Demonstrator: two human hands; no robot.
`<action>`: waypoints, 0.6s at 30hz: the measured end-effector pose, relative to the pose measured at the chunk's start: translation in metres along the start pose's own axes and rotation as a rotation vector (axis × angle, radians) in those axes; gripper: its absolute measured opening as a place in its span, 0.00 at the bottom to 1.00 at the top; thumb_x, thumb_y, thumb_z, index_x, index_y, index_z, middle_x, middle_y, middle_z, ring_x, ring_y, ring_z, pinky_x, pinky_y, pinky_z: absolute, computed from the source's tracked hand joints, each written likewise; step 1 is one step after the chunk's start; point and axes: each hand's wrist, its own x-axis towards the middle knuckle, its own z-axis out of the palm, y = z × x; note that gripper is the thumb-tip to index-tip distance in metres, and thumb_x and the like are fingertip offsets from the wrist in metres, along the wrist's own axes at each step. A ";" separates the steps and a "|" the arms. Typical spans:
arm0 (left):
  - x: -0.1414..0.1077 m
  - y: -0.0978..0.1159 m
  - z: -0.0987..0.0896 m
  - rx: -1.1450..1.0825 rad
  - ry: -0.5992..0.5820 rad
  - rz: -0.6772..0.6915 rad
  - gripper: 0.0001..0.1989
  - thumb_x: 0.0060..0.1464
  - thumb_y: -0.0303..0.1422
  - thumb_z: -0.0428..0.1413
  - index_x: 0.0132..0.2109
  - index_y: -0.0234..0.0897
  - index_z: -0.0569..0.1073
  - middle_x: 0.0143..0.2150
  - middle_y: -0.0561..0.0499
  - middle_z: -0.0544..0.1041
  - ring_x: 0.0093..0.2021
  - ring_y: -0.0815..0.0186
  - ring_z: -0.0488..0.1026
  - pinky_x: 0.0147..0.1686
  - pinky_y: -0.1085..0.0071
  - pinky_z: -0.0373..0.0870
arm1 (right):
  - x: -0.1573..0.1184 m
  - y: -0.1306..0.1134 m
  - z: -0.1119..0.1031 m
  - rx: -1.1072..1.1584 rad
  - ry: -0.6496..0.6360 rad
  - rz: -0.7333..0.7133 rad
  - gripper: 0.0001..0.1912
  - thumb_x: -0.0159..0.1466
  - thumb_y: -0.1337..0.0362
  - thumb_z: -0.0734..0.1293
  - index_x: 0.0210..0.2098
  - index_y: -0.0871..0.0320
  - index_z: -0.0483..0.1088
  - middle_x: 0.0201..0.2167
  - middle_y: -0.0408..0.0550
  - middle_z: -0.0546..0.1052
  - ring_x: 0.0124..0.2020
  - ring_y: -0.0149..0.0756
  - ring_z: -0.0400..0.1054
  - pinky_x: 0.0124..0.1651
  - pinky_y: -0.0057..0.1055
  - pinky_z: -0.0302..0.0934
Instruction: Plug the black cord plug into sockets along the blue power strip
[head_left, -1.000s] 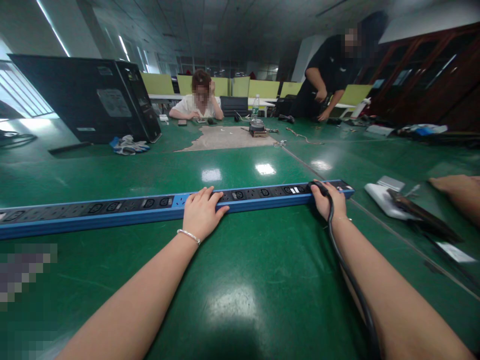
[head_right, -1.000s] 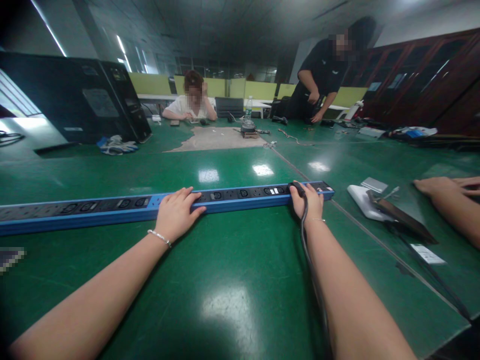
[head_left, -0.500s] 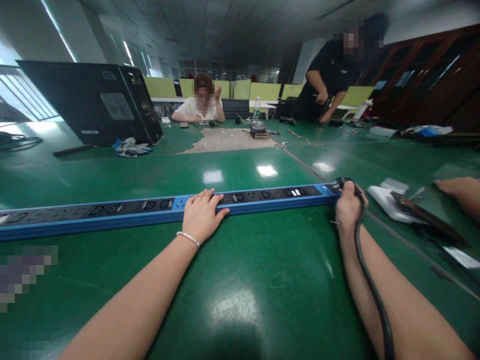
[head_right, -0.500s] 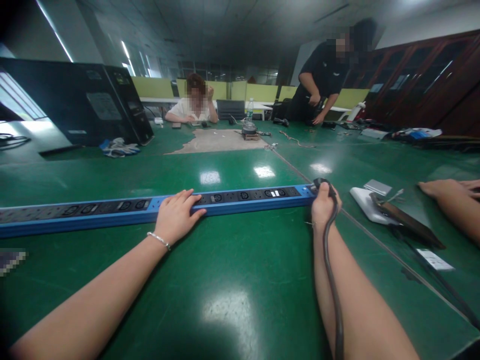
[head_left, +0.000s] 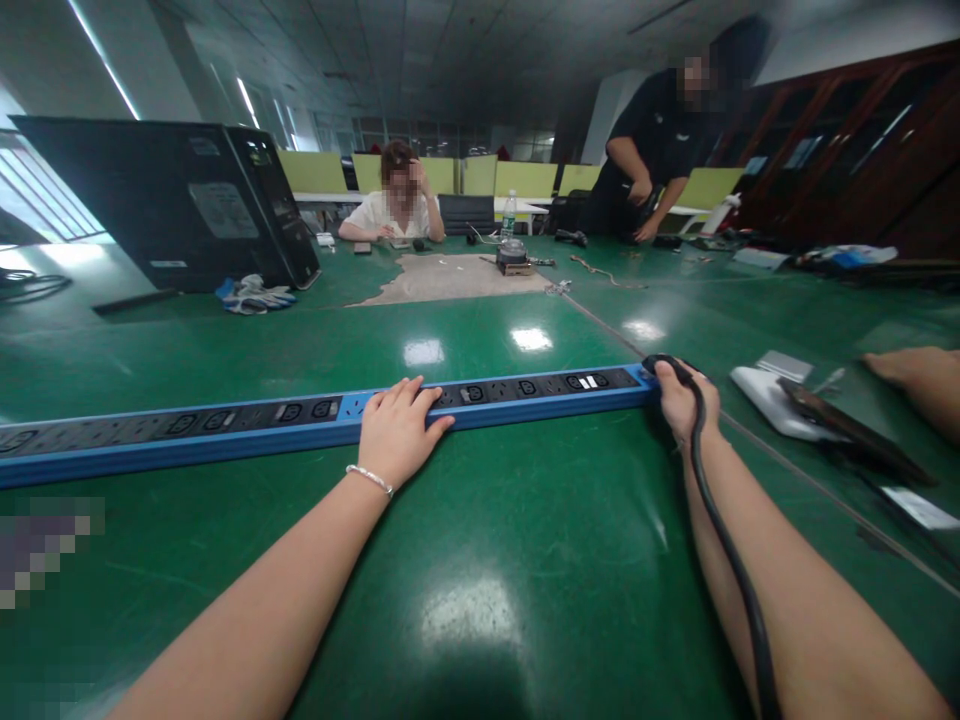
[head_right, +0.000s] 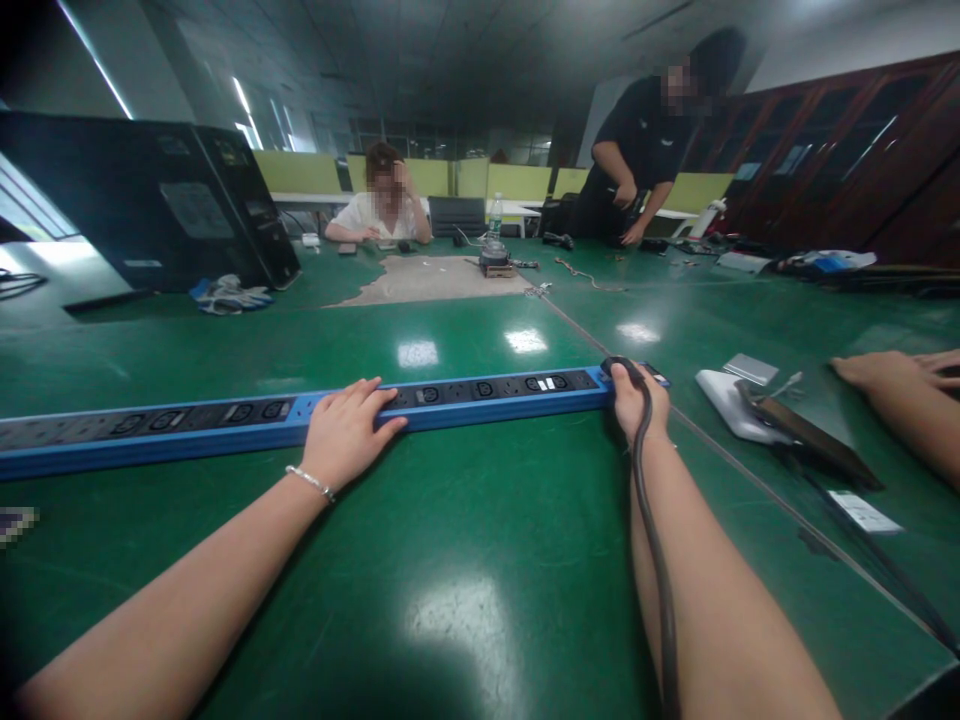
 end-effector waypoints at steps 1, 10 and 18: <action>0.000 0.000 0.000 0.001 0.001 0.000 0.21 0.57 0.46 0.49 0.53 0.43 0.69 0.59 0.45 0.68 0.59 0.55 0.63 0.55 0.56 0.57 | 0.000 -0.001 0.000 -0.011 -0.009 -0.009 0.23 0.60 0.51 0.59 0.42 0.60 0.74 0.42 0.54 0.77 0.48 0.45 0.68 0.53 0.41 0.59; 0.000 -0.001 0.001 0.009 0.011 0.008 0.22 0.57 0.47 0.48 0.54 0.43 0.69 0.59 0.44 0.68 0.59 0.55 0.63 0.55 0.57 0.57 | 0.011 0.005 -0.004 -0.188 -0.105 0.027 0.22 0.60 0.51 0.58 0.42 0.59 0.75 0.42 0.55 0.77 0.47 0.49 0.68 0.51 0.43 0.60; 0.000 0.000 0.000 0.000 0.008 0.009 0.21 0.57 0.46 0.49 0.53 0.42 0.69 0.59 0.44 0.68 0.59 0.54 0.63 0.54 0.57 0.58 | 0.011 0.006 -0.007 -0.314 -0.214 -0.092 0.24 0.61 0.51 0.56 0.45 0.58 0.75 0.44 0.54 0.76 0.48 0.48 0.67 0.51 0.42 0.59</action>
